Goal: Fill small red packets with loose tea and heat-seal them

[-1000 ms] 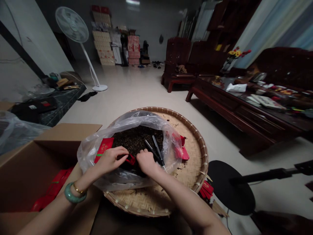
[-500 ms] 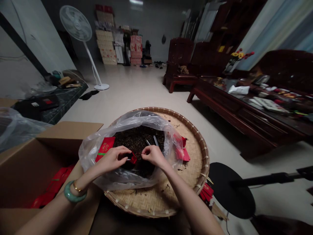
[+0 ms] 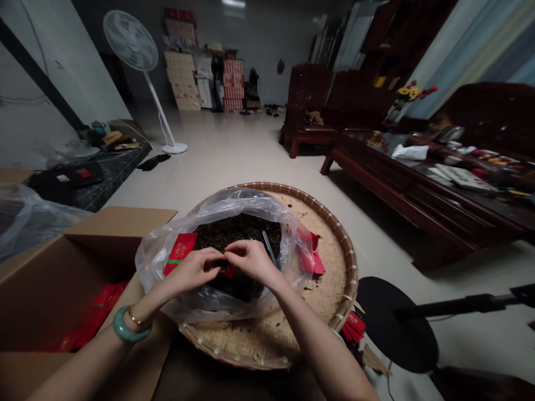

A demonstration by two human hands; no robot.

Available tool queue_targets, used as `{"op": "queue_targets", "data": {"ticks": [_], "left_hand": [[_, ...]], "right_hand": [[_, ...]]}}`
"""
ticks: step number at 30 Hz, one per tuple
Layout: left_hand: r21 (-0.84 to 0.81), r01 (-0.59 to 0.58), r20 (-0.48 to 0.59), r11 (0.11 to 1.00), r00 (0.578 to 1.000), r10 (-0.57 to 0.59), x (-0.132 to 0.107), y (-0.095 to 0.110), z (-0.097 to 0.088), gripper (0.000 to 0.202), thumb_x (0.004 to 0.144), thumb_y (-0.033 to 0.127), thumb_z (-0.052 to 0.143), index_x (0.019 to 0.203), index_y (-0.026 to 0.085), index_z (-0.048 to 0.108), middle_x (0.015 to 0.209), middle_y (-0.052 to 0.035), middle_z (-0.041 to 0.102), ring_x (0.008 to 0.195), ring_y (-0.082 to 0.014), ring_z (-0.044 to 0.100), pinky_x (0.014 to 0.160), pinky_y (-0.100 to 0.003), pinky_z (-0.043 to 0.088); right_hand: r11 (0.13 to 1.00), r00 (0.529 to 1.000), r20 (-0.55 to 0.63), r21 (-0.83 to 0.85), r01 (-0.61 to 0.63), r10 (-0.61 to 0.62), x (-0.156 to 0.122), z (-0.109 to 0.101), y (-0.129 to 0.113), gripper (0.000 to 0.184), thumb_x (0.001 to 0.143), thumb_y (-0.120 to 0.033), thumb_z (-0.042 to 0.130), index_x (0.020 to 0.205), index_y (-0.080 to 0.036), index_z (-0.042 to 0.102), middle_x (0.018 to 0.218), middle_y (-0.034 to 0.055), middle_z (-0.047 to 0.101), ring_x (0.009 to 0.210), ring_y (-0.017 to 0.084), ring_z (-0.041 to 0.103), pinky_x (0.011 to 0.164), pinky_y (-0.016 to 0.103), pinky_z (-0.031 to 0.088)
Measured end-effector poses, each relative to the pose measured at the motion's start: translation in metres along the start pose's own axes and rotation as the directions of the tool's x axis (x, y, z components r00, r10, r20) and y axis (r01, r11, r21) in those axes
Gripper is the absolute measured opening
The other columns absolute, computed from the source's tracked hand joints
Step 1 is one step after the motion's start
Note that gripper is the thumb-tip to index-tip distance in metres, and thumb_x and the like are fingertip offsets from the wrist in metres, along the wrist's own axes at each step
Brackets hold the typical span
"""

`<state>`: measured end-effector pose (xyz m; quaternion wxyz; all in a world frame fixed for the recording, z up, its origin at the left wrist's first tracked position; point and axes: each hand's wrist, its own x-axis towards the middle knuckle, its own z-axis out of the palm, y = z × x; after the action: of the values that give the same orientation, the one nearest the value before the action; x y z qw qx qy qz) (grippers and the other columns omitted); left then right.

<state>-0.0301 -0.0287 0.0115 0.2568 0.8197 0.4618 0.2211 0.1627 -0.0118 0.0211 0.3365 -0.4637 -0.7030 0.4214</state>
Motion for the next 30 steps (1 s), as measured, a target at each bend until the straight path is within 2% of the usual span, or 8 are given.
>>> {"op": "queue_targets", "data": {"ticks": [3, 7, 9, 13, 18, 23, 27, 30], "left_hand": [[-0.014, 0.002, -0.005, 1.0, 1.0, -0.002, -0.001, -0.002, 0.001, 0.029, 0.074, 0.011, 0.054, 0.1, 0.015, 0.068, 0.09, -0.0047, 0.068, 0.062, -0.0104, 0.06, 0.057, -0.02, 0.047], [-0.014, 0.011, -0.005, 1.0, 1.0, -0.011, -0.001, -0.002, 0.001, 0.03, 0.074, 0.011, 0.053, 0.099, 0.016, 0.069, 0.09, -0.0046, 0.068, 0.063, -0.0108, 0.061, 0.058, -0.021, 0.047], [-0.003, -0.002, -0.015, 1.0, 1.0, 0.002, -0.001, -0.001, 0.001, 0.029, 0.075, 0.011, 0.052, 0.099, 0.016, 0.069, 0.09, -0.0049, 0.068, 0.066, -0.0118, 0.062, 0.059, -0.021, 0.048], [0.005, -0.013, -0.02, 1.0, 1.0, 0.013, -0.001, -0.002, 0.0, 0.03, 0.074, 0.011, 0.053, 0.099, 0.017, 0.069, 0.089, -0.0047, 0.069, 0.064, -0.0113, 0.062, 0.058, -0.021, 0.048], [-0.004, -0.004, -0.025, 1.0, 1.0, 0.004, -0.001, -0.003, 0.0, 0.03, 0.074, 0.01, 0.053, 0.098, 0.017, 0.069, 0.089, -0.0048, 0.069, 0.063, -0.0111, 0.061, 0.057, -0.02, 0.047], [-0.028, 0.018, -0.017, 0.999, 1.0, -0.018, -0.002, -0.003, 0.0, 0.03, 0.074, 0.01, 0.053, 0.099, 0.016, 0.069, 0.09, -0.0047, 0.068, 0.063, -0.0111, 0.061, 0.056, -0.02, 0.047], [-0.023, 0.034, -0.01, 0.999, 0.999, -0.034, -0.001, -0.001, 0.0, 0.031, 0.074, 0.011, 0.053, 0.1, 0.017, 0.068, 0.091, -0.0046, 0.068, 0.066, -0.0122, 0.062, 0.058, -0.021, 0.048], [-0.022, 0.041, 0.002, 0.999, 0.999, -0.041, 0.0, 0.0, 0.0, 0.031, 0.074, 0.011, 0.053, 0.101, 0.017, 0.068, 0.091, -0.0044, 0.067, 0.065, -0.0121, 0.061, 0.058, -0.022, 0.048]], "right_hand": [[0.958, 0.999, -0.051, -0.286, -0.001, -0.014, 0.003, -0.004, 0.013, 0.021, 0.082, -0.018, 0.054, 0.096, -0.018, 0.069, 0.092, 0.0044, 0.071, 0.083, 0.016, 0.065, 0.077, 0.027, 0.048], [0.678, 0.981, 0.186, -0.728, 0.101, 0.053, 0.004, 0.006, 0.031, 0.026, 0.081, -0.016, 0.057, 0.106, -0.02, 0.065, 0.101, 0.0065, 0.067, 0.095, 0.018, 0.061, 0.082, 0.027, 0.046], [0.601, 0.976, 0.2, -0.792, 0.113, 0.081, 0.005, 0.018, 0.037, 0.024, 0.082, -0.015, 0.054, 0.105, -0.018, 0.064, 0.103, 0.0095, 0.064, 0.099, 0.021, 0.058, 0.08, 0.028, 0.047], [0.565, 0.981, 0.17, -0.82, 0.086, 0.098, 0.007, 0.036, 0.04, 0.023, 0.087, -0.01, 0.043, 0.099, -0.013, 0.063, 0.102, 0.0154, 0.062, 0.101, 0.024, 0.054, 0.078, 0.031, 0.047], [0.61, 0.979, 0.178, -0.788, 0.084, 0.095, 0.009, 0.033, 0.047, 0.02, 0.085, -0.011, 0.047, 0.096, -0.014, 0.063, 0.098, 0.0124, 0.065, 0.098, 0.021, 0.058, 0.079, 0.029, 0.046], [0.725, 0.988, 0.129, -0.688, 0.031, 0.08, 0.008, 0.017, 0.054, 0.022, 0.082, -0.015, 0.052, 0.1, -0.018, 0.065, 0.095, 0.0051, 0.07, 0.087, 0.014, 0.064, 0.074, 0.022, 0.046], [0.943, 0.994, -0.013, -0.317, -0.104, 0.105, 0.004, 0.001, 0.047, 0.014, 0.074, -0.013, 0.057, 0.082, -0.016, 0.068, 0.079, 0.0021, 0.072, 0.071, 0.013, 0.065, 0.066, 0.022, 0.048], [0.986, 0.986, -0.026, -0.041, -0.165, 0.164, 0.0, -0.007, 0.033, 0.011, 0.069, -0.017, 0.059, 0.075, -0.014, 0.067, 0.066, 0.0009, 0.068, 0.055, 0.012, 0.061, 0.052, 0.021, 0.046]]}}
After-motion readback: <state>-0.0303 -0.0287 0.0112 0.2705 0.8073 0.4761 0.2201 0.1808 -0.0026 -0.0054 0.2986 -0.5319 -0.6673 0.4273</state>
